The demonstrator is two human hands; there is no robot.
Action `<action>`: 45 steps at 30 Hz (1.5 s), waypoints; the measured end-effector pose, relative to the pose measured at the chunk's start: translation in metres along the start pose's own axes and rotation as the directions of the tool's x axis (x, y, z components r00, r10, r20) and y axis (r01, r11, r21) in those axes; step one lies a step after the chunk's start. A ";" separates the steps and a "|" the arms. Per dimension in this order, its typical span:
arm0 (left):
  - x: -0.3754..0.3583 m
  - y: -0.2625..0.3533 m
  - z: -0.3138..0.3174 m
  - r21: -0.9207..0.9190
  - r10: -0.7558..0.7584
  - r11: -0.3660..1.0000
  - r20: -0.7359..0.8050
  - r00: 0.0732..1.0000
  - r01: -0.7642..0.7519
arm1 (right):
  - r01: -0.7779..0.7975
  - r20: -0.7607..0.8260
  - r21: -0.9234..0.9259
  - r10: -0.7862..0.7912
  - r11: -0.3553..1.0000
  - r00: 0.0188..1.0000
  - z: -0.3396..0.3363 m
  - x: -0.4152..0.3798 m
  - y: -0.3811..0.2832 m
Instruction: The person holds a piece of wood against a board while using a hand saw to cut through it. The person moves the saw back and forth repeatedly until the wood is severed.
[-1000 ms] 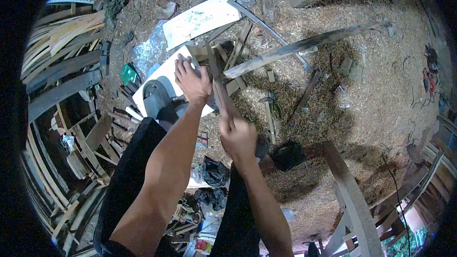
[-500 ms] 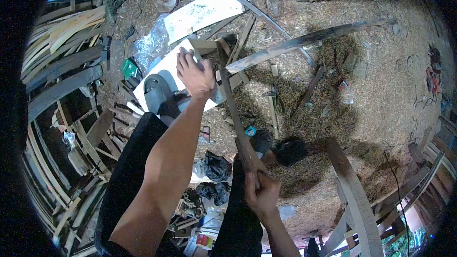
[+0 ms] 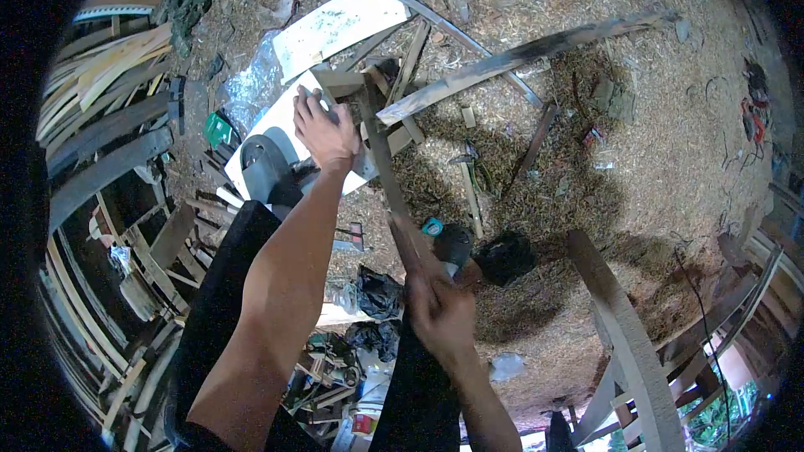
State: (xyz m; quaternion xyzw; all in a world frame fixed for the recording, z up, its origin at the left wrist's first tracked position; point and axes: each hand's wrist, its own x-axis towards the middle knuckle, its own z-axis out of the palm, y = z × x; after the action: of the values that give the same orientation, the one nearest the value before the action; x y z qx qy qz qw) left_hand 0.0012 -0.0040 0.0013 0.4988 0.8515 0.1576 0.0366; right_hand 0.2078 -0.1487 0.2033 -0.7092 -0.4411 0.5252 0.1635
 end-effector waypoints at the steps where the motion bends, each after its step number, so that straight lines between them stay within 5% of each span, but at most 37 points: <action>1: 0.000 0.001 0.000 -0.033 -0.004 0.999 -0.008 1.000 0.003 | -0.049 0.065 -0.049 0.052 0.998 0.997 -0.014 -0.019 0.011; 3: -0.002 -0.003 0.000 -0.006 -0.015 1.000 0.000 1.000 0.015 | -0.108 0.136 -0.100 0.121 0.989 0.983 -0.017 -0.028 0.017; 5: 0.001 0.000 0.001 0.005 -0.011 1.000 0.010 1.000 0.011 | 0.041 -0.005 -0.013 -0.041 0.999 0.999 0.004 0.001 0.014; 7: 0.001 -0.001 0.001 -0.001 -0.013 1.000 0.014 1.000 0.013 | 0.041 -0.090 0.060 -0.036 0.997 0.995 0.037 0.055 -0.001; 8: 0.001 -0.001 0.002 -0.011 -0.017 1.000 0.018 1.000 0.017 | 0.049 0.002 -0.110 -0.049 0.993 0.999 0.052 0.085 0.001; 12: 0.002 -0.005 0.002 -0.013 -0.010 1.000 0.027 1.000 0.010 | -0.034 -0.022 -0.158 0.031 0.987 0.999 0.082 0.153 -0.055; 16: 0.003 0.001 0.001 -0.041 -0.018 0.999 0.040 0.999 0.020 | -0.017 -0.017 -0.175 0.014 0.984 1.000 0.076 0.128 -0.032; 19: 0.001 0.001 -0.001 -0.036 -0.019 0.999 0.027 0.999 0.020 | -0.148 0.084 -0.044 0.151 0.988 0.985 0.021 0.048 -0.041; 22: 0.002 0.000 0.001 -0.021 -0.027 0.999 0.020 0.999 0.027 | 0.087 -0.022 0.055 -0.086 0.995 0.996 -0.008 -0.017 -0.007; 25: 0.002 -0.001 0.001 -0.025 -0.029 0.999 0.026 0.999 0.030 | -0.093 0.069 -0.096 0.099 0.991 0.993 0.002 0.002 -0.010; 27: 0.002 0.000 0.001 -0.025 -0.035 0.999 0.046 0.998 0.037 | -0.023 -0.046 -0.030 0.021 0.999 0.999 0.034 0.047 -0.021; 32: 0.002 -0.001 -0.002 -0.044 -0.014 0.999 0.043 0.999 0.016 | -0.058 -0.018 -0.185 0.055 0.981 0.998 0.081 0.150 -0.043; 37: 0.002 -0.002 0.002 -0.035 -0.002 0.999 0.019 1.000 0.003 | -0.055 0.061 -0.086 0.061 0.995 0.996 0.056 0.100 -0.035; 39: 0.003 -0.001 0.002 -0.037 -0.010 0.999 0.017 1.000 0.010 | -0.045 -0.091 0.099 0.054 0.994 0.994 0.031 0.044 -0.039; 45: 0.004 -0.002 0.004 -0.022 -0.034 0.999 0.015 0.999 0.034 | -0.063 0.080 -0.093 0.070 0.994 0.994 -0.002 -0.003 -0.004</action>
State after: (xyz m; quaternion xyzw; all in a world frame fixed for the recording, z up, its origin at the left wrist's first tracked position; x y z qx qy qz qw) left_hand -0.0013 -0.0006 -0.0024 0.4850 0.8577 0.1630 0.0510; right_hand 0.2072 -0.1481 0.2086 -0.7077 -0.4470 0.5388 0.0951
